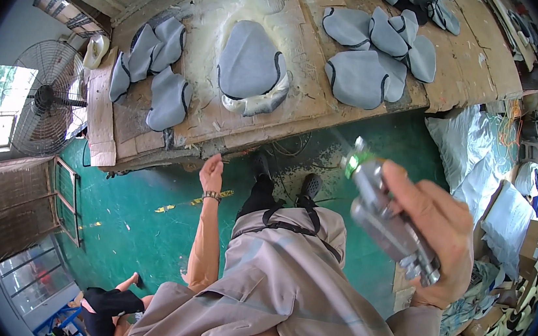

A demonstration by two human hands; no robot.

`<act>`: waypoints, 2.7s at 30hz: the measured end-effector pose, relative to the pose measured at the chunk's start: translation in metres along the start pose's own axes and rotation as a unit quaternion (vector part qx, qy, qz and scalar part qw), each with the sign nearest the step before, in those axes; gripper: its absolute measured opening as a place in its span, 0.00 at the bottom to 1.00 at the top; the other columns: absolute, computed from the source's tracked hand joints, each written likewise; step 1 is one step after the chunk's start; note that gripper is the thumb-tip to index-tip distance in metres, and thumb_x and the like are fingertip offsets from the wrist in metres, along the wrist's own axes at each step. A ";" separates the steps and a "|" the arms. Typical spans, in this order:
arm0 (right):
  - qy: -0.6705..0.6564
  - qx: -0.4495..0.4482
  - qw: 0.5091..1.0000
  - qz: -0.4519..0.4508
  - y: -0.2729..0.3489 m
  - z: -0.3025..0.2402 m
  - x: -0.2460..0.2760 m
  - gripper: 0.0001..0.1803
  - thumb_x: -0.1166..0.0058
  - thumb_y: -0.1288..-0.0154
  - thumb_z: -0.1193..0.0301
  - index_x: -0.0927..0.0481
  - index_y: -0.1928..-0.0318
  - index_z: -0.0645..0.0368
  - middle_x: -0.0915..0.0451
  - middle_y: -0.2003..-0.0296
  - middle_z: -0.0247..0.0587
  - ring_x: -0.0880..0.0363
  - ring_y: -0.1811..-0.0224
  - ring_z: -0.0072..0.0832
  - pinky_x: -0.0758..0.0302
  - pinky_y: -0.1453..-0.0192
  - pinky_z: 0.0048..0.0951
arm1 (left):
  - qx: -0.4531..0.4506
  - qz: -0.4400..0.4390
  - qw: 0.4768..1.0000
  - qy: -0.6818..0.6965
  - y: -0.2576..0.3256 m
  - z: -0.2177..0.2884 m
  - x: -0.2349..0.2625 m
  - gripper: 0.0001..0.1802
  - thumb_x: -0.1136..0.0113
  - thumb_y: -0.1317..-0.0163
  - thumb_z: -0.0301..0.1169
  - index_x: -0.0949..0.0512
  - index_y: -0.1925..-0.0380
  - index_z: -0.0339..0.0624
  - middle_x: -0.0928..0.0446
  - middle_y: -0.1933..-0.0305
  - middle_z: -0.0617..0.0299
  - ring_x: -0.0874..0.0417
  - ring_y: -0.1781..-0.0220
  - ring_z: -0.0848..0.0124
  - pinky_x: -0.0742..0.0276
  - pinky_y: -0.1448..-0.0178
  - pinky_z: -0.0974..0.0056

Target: Applying adhesive spray to grey padding components and placing them onto a template for assembly.

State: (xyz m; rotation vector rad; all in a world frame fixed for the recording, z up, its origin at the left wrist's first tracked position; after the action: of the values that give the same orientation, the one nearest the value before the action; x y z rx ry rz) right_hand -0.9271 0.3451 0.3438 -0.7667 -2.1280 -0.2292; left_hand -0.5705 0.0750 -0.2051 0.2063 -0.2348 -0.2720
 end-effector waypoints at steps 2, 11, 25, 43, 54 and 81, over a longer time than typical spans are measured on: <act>-0.016 0.086 0.992 -0.095 -0.003 0.005 0.000 0.31 0.35 0.44 0.64 0.14 0.39 0.63 0.18 0.69 0.43 0.18 0.68 0.30 0.26 0.63 0.28 | -0.028 0.040 0.999 -0.010 -0.012 0.029 -0.004 0.16 0.35 0.32 0.23 0.14 0.44 0.39 0.12 0.50 0.60 0.13 0.52 0.72 0.19 0.44 0.66; 0.007 0.144 0.988 -0.049 0.018 0.006 0.010 0.33 0.30 0.54 0.72 0.12 0.41 0.57 0.22 0.76 0.33 0.21 0.76 0.30 0.27 0.70 0.30 | -0.265 0.233 0.934 -0.063 -0.084 0.213 -0.042 0.21 0.44 0.41 0.15 0.12 0.52 0.44 0.14 0.49 0.57 0.15 0.47 0.62 0.20 0.48 0.63; -0.012 0.141 0.989 -0.052 0.060 0.068 0.050 0.34 0.30 0.50 0.71 0.15 0.38 0.61 0.21 0.73 0.39 0.20 0.75 0.32 0.29 0.73 0.35 | -0.329 0.026 0.872 -0.361 -0.137 0.232 -0.131 0.21 0.18 0.56 0.39 0.07 0.58 0.57 0.16 0.40 0.61 0.25 0.29 0.54 0.29 0.25 0.49; -0.051 0.081 0.990 -0.107 0.084 -0.003 -0.026 0.39 0.34 0.51 0.83 0.23 0.32 0.68 0.21 0.65 0.52 0.21 0.68 0.44 0.26 0.62 0.34 | -0.446 0.195 0.815 -0.314 -0.152 0.390 0.101 0.13 0.24 0.51 0.31 0.08 0.63 0.53 0.17 0.45 0.60 0.21 0.38 0.55 0.25 0.33 0.50; 0.000 0.046 0.993 -0.113 0.055 -0.083 -0.058 0.36 0.38 0.48 0.78 0.21 0.33 0.66 0.19 0.65 0.52 0.17 0.66 0.45 0.23 0.61 0.34 | -0.156 0.170 0.745 -0.626 -0.224 0.128 0.302 0.19 0.23 0.49 0.38 0.10 0.54 0.60 0.23 0.37 0.62 0.27 0.30 0.59 0.30 0.28 0.49; 0.091 -0.084 0.991 0.060 0.020 -0.161 -0.091 0.30 0.33 0.49 0.76 0.13 0.41 0.64 0.15 0.64 0.47 0.17 0.63 0.35 0.25 0.52 0.30 | 0.104 -0.178 0.963 -0.172 -0.029 -0.160 0.153 0.20 0.43 0.35 0.17 0.11 0.49 0.48 0.12 0.60 0.66 0.14 0.63 0.74 0.18 0.62 0.66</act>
State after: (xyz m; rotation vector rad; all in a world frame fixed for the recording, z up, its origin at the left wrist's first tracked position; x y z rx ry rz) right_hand -0.7670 0.2541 0.3729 -0.9313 -1.9015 -0.4029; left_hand -0.3933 0.0306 -0.3338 0.4114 -0.5752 -0.6435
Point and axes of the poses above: each hand's wrist, its own y-axis away from the middle knuckle, its own x-axis out of the back of the hand, z = x × y, the point moved 8 cm from there along -y, towards the middle knuckle
